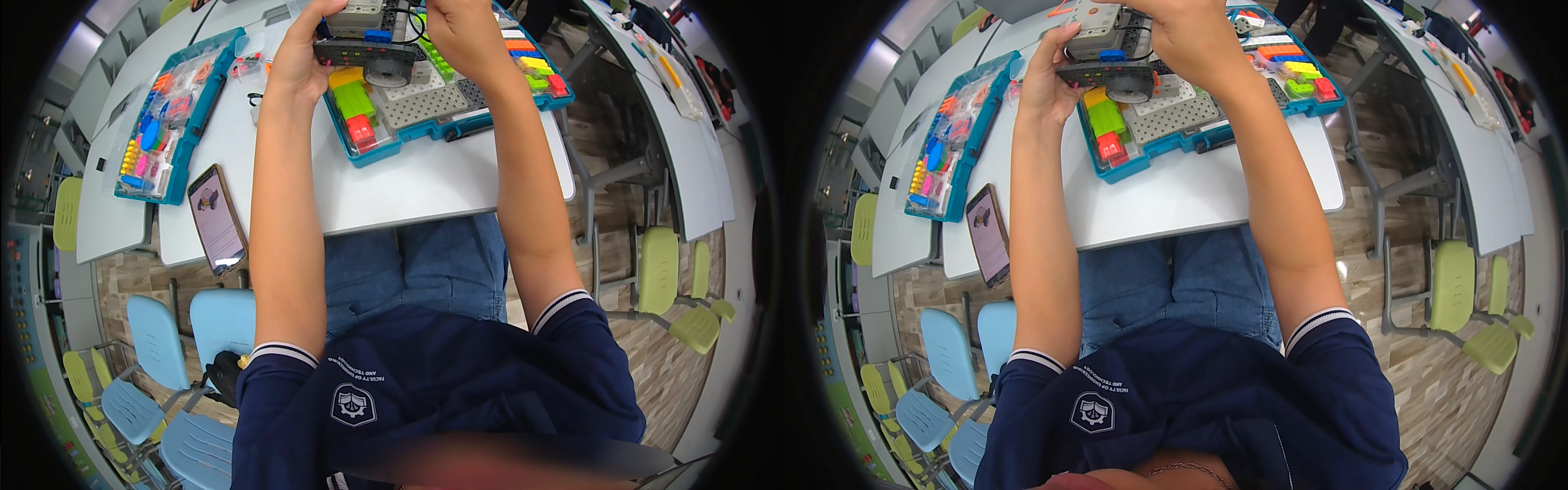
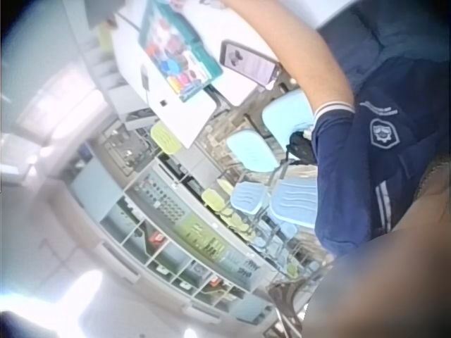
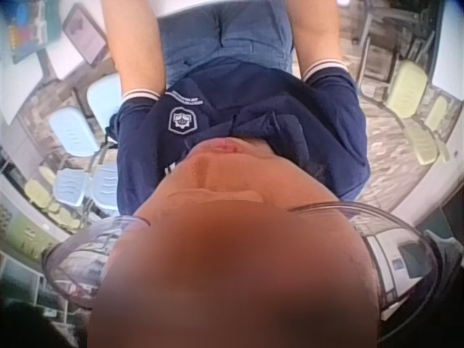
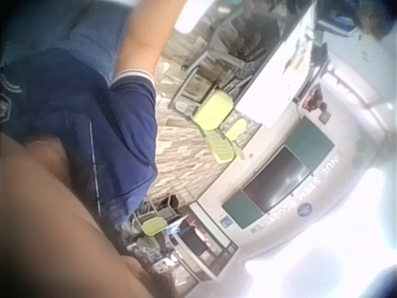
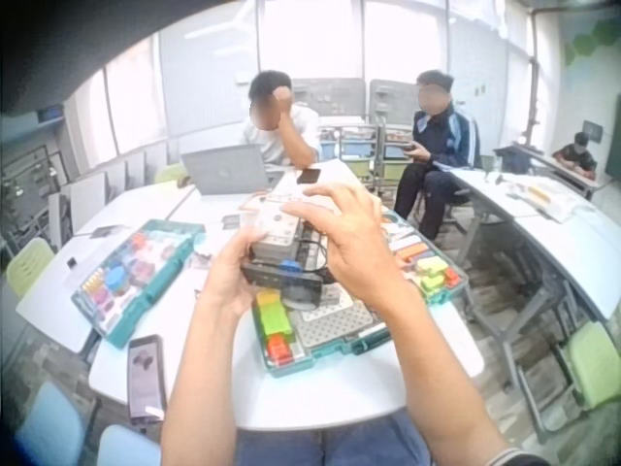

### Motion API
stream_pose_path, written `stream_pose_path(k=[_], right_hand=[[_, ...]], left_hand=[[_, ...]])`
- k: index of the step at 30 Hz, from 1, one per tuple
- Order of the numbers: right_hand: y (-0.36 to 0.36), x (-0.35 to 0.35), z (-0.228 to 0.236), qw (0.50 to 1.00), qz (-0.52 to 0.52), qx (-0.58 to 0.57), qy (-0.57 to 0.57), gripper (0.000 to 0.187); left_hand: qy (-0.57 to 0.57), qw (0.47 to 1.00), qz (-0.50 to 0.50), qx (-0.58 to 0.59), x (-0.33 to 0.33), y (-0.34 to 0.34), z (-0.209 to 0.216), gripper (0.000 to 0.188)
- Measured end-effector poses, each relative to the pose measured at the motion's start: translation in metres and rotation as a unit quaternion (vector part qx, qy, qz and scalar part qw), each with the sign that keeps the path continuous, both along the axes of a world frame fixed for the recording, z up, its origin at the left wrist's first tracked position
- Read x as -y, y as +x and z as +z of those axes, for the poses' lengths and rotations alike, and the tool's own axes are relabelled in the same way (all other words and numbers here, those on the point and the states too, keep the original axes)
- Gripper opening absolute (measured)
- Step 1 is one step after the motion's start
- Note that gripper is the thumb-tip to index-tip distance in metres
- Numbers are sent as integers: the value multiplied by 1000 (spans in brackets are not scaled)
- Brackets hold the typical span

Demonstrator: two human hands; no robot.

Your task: The person assembles a small educational robot from a kit, picking up and connecting various plastic components, wires, and a motor to a base. They handle multiple small parts from a teal case, attach a wheel, and connect a battery pack to the assembled unit.

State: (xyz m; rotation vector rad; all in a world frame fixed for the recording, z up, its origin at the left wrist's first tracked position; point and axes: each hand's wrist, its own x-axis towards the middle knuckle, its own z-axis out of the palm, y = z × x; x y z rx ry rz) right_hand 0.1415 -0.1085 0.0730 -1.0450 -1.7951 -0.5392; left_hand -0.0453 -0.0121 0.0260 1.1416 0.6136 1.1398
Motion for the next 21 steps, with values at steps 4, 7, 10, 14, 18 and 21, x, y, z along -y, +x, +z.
stream_pose_path(k=[4, 7, 10, 14, 18, 21], right_hand=[[0, -3, -4, 1000, -5, 3, -11, 47], [1, -6, -8, 1000, -3, -3, -20, 45], [1, -9, -10, 1000, 9, -12, -25, 44], [2, -11, -12, 1000, 15, -7, -21, 44], [2, -13, -12, 1000, 19, 2, -6, 44], [1, -13, -13, 1000, 23, -3, -4, 45]], left_hand=[[7, 1000, -2, 3, 0, 2, -1, 59], [8, 1000, 2, 1, 1, 3, -2, 59], [15, 1000, 17, -2, 2, 4, -3, 58], [-10, 997, -58, 39, 3, 2, -3, 65], [-5, 993, -86, 77, 4, 4, -2, 72], [-13, 994, -76, 81, 6, 4, 0, 71]])
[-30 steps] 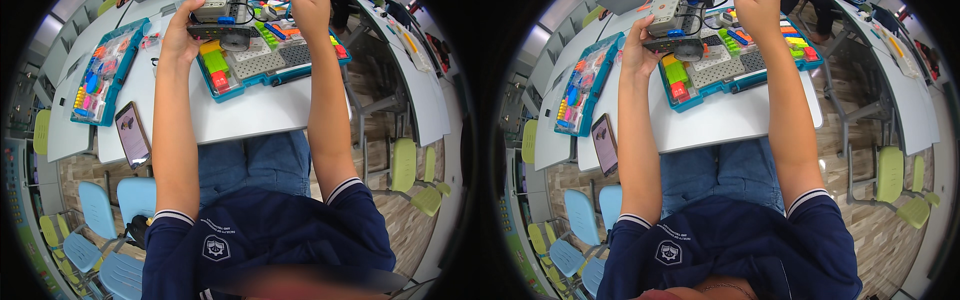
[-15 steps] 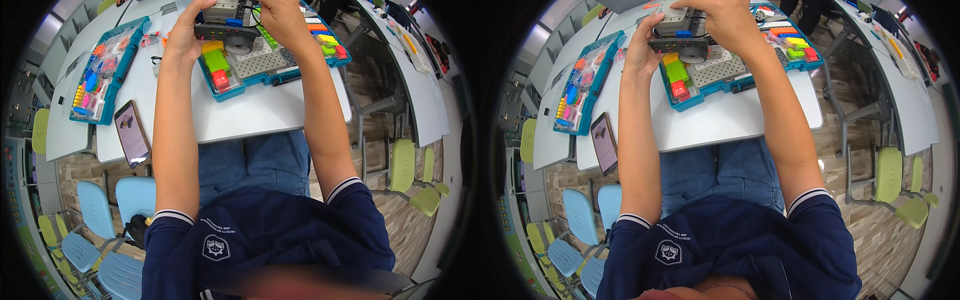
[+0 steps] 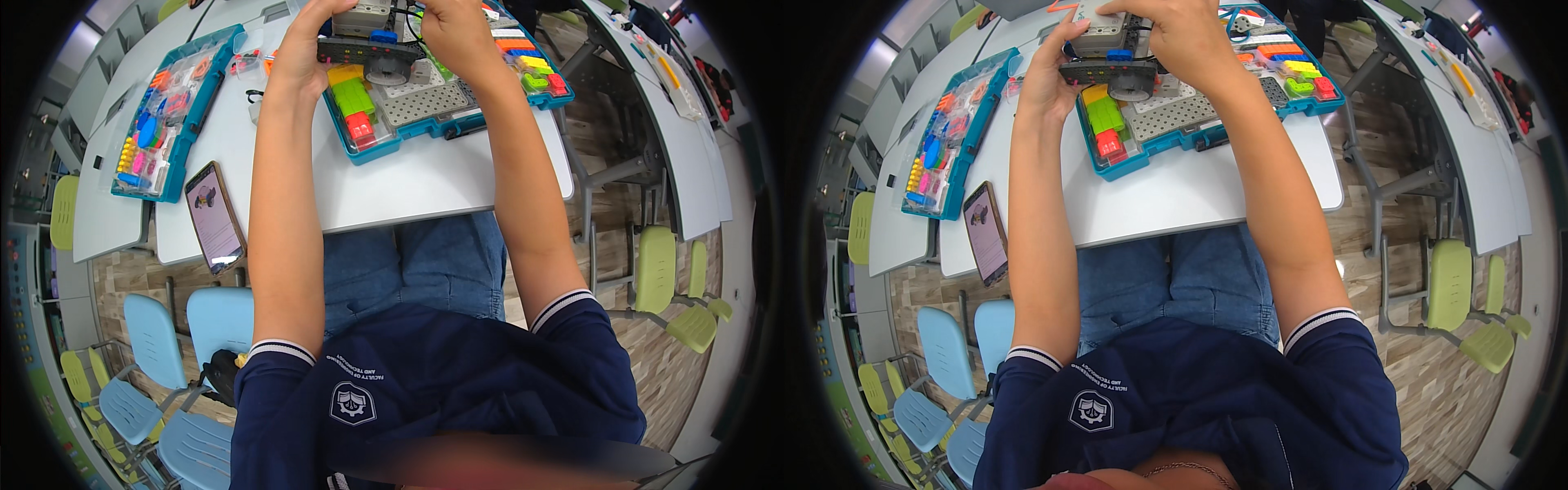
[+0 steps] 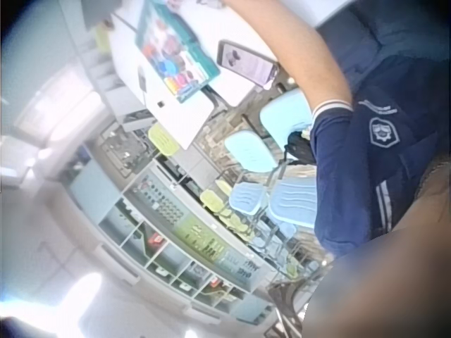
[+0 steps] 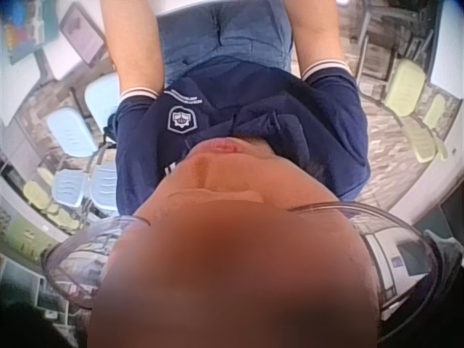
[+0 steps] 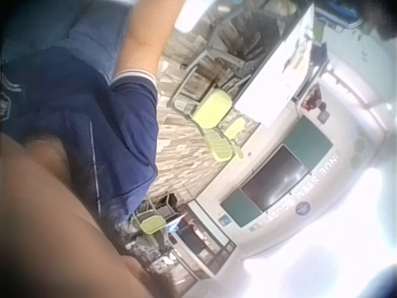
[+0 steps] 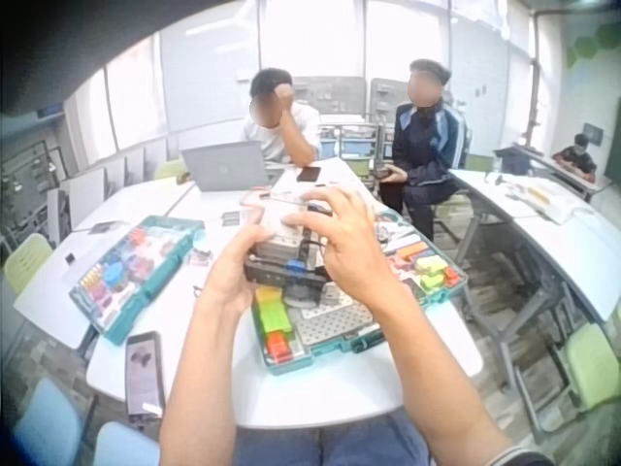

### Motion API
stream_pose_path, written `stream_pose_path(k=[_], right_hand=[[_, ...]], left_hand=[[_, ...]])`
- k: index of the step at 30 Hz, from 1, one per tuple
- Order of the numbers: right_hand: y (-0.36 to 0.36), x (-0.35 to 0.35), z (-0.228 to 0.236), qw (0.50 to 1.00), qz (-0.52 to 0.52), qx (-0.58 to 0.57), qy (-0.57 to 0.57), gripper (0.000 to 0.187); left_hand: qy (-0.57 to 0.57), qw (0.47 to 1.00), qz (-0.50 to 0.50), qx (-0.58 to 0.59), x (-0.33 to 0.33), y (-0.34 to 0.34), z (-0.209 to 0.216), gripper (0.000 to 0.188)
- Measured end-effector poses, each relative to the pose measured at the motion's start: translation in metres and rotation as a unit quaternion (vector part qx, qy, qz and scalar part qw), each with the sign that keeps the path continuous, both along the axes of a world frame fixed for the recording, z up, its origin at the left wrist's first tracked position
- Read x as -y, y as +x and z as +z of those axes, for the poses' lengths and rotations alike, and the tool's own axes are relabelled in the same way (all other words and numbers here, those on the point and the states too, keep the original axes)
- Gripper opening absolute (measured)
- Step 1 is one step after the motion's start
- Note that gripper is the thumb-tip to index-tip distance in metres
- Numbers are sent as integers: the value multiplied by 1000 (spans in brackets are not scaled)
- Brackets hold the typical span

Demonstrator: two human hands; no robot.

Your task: The person assembles a small educational robot from a kit, picking up and connecting various plastic components, wires, and a motor to a base. They handle multiple small parts from a teal case, attach a wheel, and connect a battery pack to the assembled unit.

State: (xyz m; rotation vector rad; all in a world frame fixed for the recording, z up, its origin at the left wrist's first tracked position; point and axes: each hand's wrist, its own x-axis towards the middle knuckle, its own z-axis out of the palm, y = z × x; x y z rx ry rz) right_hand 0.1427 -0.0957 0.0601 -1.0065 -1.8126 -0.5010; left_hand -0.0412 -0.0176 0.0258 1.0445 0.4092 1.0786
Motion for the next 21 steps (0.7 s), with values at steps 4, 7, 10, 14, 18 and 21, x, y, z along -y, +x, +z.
stream_pose_path(k=[4, 7, 10, 14, 18, 21], right_hand=[[-1, 0, 0, 1000, 4, -7, -11, 45], [-2, -1, -1, 1000, 5, -14, -15, 45], [-3, -2, -3, 1000, 4, -14, -14, 47], [8, -9, -3, 999, -3, -35, 22, 54], [44, -23, -8, 956, 114, -268, -43, 50], [68, -42, -25, 935, 75, -321, -132, 35]], left_hand=[[9, 1000, -8, 6, 3, -1, 3, 70], [10, 1000, -2, 6, 4, -1, 5, 70], [8, 1000, -2, 6, 5, 0, 5, 64], [23, 997, 66, -44, -2, -3, 5, 56], [11, 991, 64, -116, -28, -15, 6, 62], [17, 988, 103, -111, -56, -12, 4, 63]])
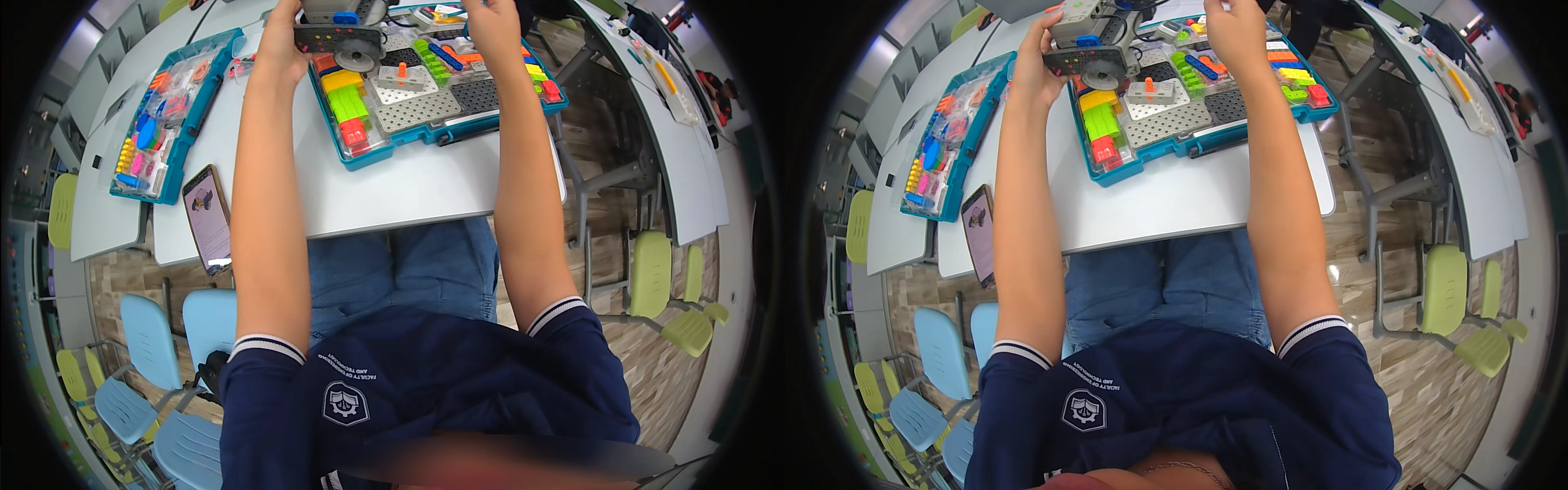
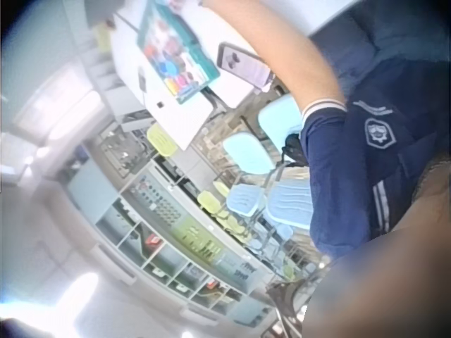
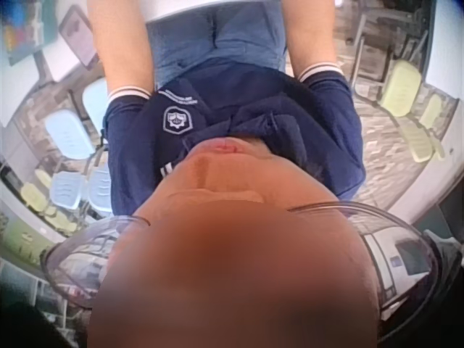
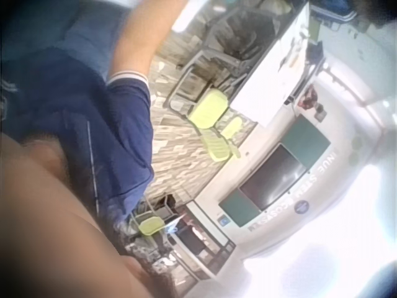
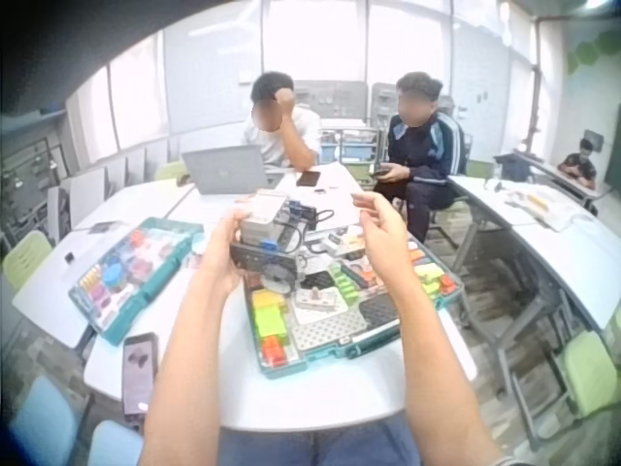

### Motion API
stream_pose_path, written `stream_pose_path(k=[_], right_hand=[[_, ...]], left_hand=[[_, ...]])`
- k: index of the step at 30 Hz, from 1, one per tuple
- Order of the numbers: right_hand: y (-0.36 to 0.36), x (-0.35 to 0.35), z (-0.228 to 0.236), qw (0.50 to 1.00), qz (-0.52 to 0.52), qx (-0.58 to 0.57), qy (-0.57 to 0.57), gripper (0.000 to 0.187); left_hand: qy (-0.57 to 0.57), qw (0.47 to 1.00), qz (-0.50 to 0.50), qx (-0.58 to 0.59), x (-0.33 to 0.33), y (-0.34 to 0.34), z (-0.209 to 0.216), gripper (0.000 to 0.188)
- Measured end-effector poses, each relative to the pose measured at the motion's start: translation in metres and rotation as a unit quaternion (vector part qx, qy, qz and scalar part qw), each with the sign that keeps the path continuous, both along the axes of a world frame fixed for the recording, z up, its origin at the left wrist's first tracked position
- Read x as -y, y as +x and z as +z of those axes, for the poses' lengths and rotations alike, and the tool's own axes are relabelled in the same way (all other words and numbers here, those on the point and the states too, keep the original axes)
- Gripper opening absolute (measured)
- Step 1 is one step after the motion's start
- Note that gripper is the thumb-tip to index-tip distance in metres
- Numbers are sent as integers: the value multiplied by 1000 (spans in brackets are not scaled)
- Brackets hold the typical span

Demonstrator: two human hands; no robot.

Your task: The person assembles a small educational robot from a kit, picking up and connecting various plastic components, wires, and a motor to a base. They handle multiple small parts from a teal case, attach a wheel, and connect a battery pack to the assembled unit.

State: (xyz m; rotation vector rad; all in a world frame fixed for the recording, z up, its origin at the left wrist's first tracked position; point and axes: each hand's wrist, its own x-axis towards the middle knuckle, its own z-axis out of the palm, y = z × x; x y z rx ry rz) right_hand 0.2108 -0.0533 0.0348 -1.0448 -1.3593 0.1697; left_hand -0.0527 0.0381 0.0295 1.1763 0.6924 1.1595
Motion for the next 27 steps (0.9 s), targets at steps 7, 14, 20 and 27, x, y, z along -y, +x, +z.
stream_pose_path(k=[7, 14, 20, 27], right_hand=[[4, -19, -42, 985, -65, 113, -110, 27], [-24, 1, -27, 974, 69, -94, -196, 50], [-18, 14, -4, 866, 315, -307, -240, 47], [-11, 13, -3, 830, 287, -424, -219, 44]], left_hand=[[-39, 996, 13, -73, -47, 5, 0, 69], [-54, 996, -75, -18, -76, 12, 12, 70], [-46, 992, -113, -10, -86, 30, 25, 69], [-14, 989, -122, -81, -123, 38, 23, 51]])
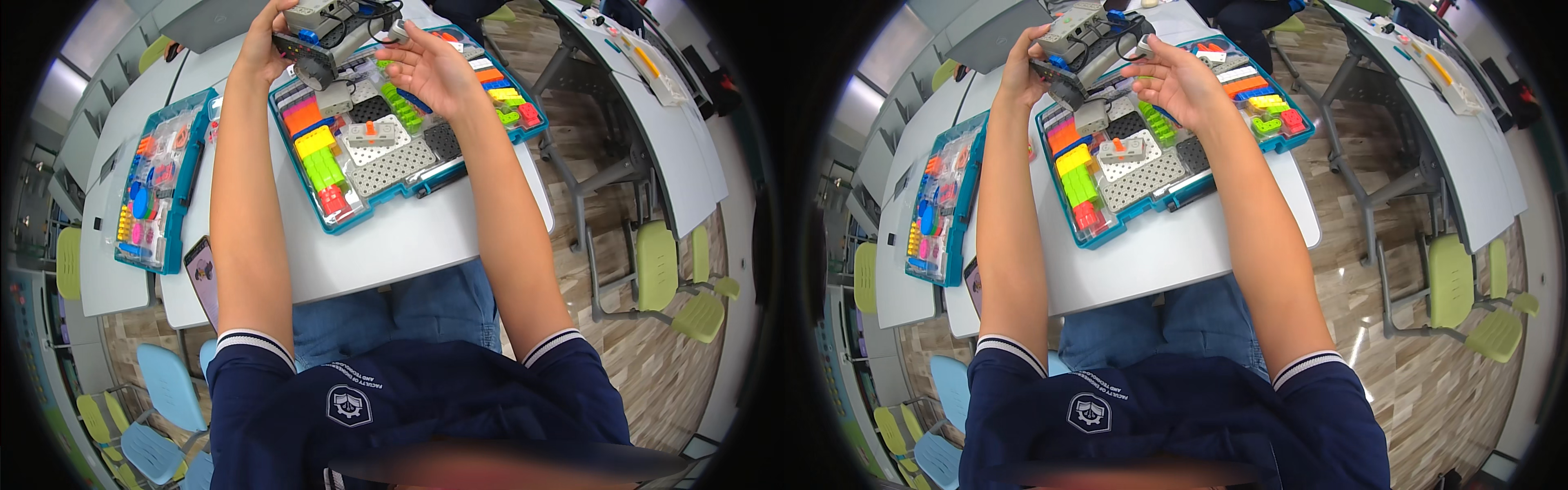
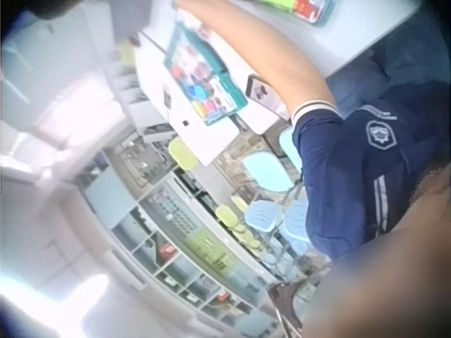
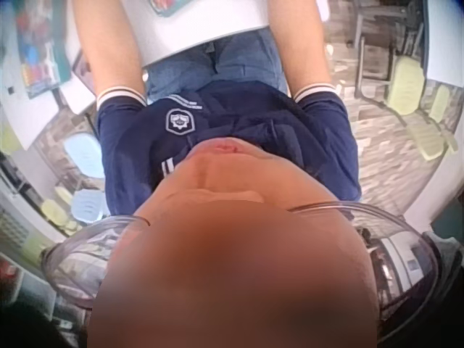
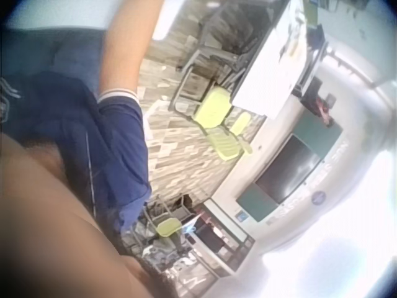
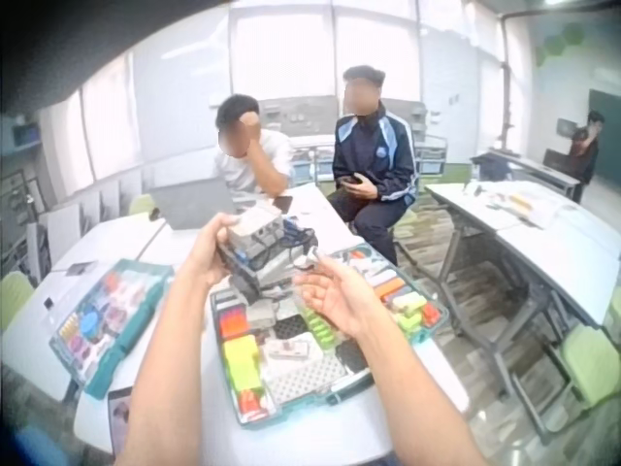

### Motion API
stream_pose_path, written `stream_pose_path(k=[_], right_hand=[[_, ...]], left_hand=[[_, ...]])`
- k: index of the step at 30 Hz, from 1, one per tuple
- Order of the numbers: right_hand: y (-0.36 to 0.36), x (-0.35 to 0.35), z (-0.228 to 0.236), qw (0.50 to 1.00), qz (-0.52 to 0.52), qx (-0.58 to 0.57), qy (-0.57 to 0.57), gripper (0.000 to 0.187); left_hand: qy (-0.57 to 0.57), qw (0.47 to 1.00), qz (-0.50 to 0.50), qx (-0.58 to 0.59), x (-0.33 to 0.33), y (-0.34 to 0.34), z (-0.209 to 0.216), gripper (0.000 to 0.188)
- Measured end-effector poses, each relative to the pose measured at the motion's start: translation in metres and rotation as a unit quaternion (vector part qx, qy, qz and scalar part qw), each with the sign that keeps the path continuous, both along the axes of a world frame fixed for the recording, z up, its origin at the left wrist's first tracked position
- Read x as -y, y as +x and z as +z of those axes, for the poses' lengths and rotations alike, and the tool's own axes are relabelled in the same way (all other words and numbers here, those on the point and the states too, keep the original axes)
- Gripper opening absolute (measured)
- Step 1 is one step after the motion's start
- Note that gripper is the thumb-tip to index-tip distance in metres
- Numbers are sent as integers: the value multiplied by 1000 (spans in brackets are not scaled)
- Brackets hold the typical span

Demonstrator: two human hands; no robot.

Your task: The person assembles a small educational robot from a kit, picking up and connecting various plastic components, wires, and a motor to a base. They handle multiple small parts from a teal case, attach a wheel, and connect a battery pack to the assembled unit.

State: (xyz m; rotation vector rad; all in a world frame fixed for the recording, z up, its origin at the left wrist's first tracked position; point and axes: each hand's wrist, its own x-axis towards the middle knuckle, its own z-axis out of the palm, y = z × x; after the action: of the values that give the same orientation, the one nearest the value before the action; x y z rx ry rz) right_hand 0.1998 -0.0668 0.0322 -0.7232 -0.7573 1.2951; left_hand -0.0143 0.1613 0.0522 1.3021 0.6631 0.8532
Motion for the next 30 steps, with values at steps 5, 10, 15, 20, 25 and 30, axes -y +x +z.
stream_pose_path(k=[5, 10, 15, 20, 25, 30], right_hand=[[3, -6, -1, 998, -21, 28, -43, 33], [3, -4, -2, 996, -41, 53, -66, 31], [-10, 5, 9, 986, -71, 100, -113, 41], [-20, 17, 15, 957, -46, 273, -86, 45], [-15, 24, 22, 877, 70, 469, -74, 38], [-15, 41, 25, 798, 154, 581, 39, 47]], left_hand=[[-1, 999, -26, -24, -33, 1, -1, 51], [-2, 1000, -11, -17, -48, 6, 2, 58], [-28, 999, -3, -29, -70, 10, -8, 65], [-70, 996, -7, -59, -91, 15, -29, 67], [-73, 995, -4, -74, -90, 18, -36, 63], [-83, 993, 3, -86, -86, 15, -41, 62]])
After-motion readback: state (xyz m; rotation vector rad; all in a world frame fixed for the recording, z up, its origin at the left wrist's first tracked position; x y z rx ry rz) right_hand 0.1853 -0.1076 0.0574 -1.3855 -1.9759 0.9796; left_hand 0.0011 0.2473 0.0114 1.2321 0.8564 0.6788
